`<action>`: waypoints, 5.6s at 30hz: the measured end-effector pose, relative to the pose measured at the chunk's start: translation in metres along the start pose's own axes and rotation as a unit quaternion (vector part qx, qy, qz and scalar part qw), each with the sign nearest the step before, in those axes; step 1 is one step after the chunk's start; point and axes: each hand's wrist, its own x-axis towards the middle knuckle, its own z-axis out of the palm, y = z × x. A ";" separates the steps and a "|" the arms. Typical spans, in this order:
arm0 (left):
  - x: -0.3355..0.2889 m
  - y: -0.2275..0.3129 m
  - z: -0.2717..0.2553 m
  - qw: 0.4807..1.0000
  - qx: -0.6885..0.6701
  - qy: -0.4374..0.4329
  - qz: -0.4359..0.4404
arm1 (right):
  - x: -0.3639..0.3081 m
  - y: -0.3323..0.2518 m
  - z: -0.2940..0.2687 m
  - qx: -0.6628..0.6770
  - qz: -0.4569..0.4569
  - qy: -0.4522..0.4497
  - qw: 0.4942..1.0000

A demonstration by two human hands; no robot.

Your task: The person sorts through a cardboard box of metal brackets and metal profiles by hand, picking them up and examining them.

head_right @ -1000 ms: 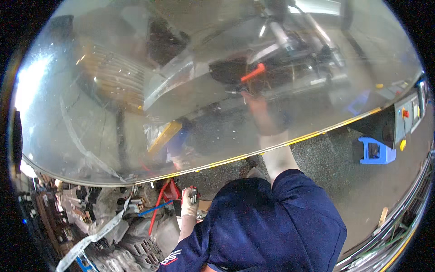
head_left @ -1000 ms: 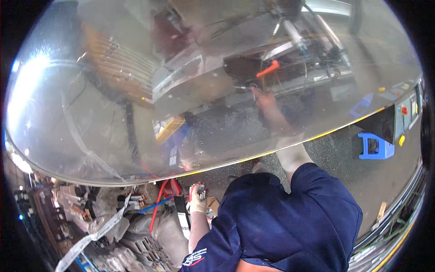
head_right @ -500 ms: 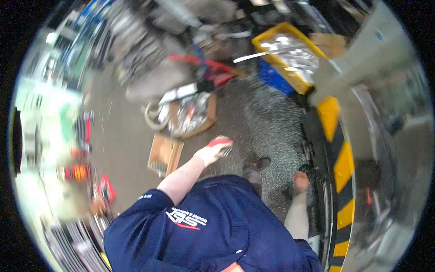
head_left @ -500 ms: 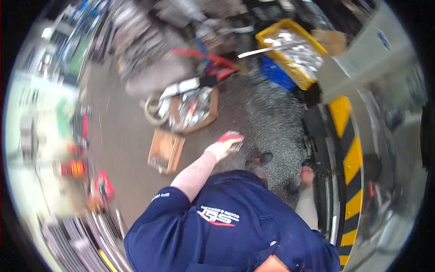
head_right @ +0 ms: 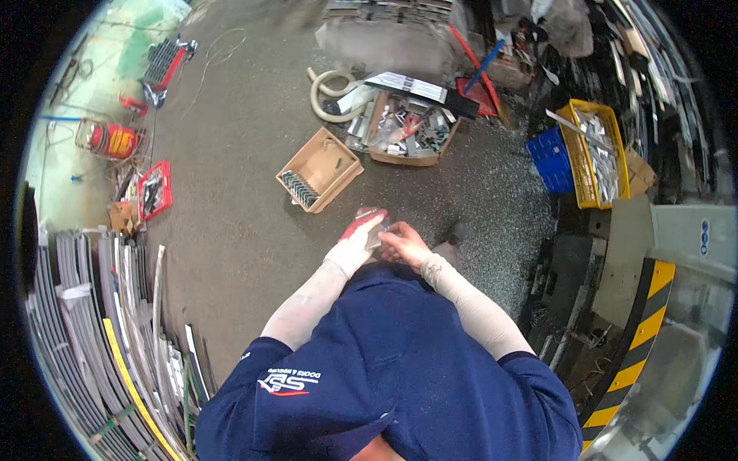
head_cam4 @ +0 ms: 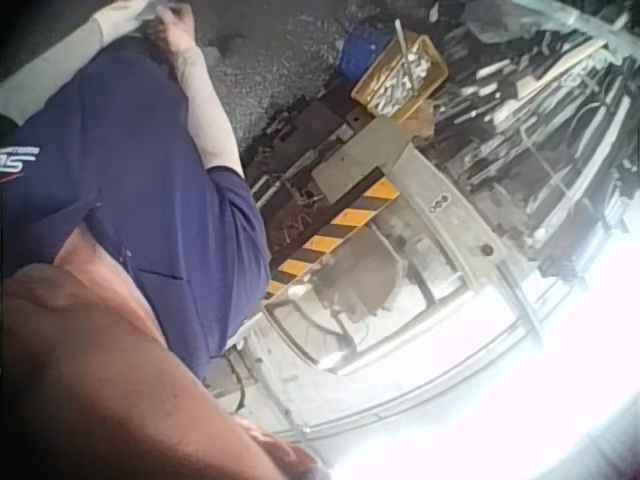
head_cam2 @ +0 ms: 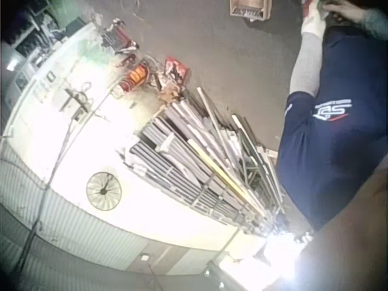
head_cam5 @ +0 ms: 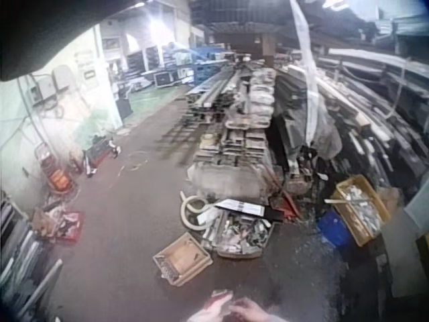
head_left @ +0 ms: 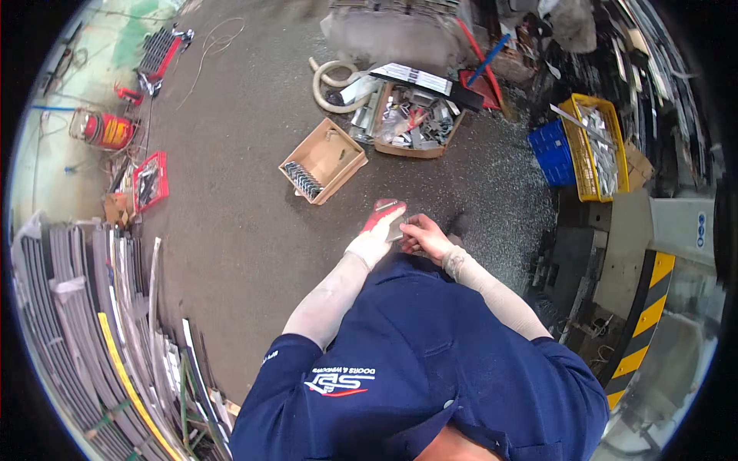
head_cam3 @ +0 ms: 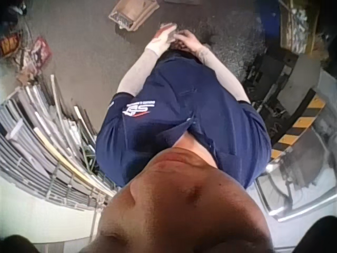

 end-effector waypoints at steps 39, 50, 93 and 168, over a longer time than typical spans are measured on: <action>0.679 0.038 -0.636 0.862 0.235 0.445 0.064 | 0.964 0.174 0.020 -0.873 -0.250 -0.201 0.368; 0.630 0.058 -0.634 0.866 0.315 0.294 0.255 | 0.952 0.103 0.030 -0.675 -0.225 -0.067 0.700; 0.474 0.086 -0.502 0.925 0.165 0.122 0.319 | 0.686 -0.001 0.142 -0.491 -0.308 -0.064 0.812; 0.524 0.047 -0.515 0.964 -0.020 0.218 0.148 | 0.794 0.048 0.079 -0.550 -0.232 -0.135 0.791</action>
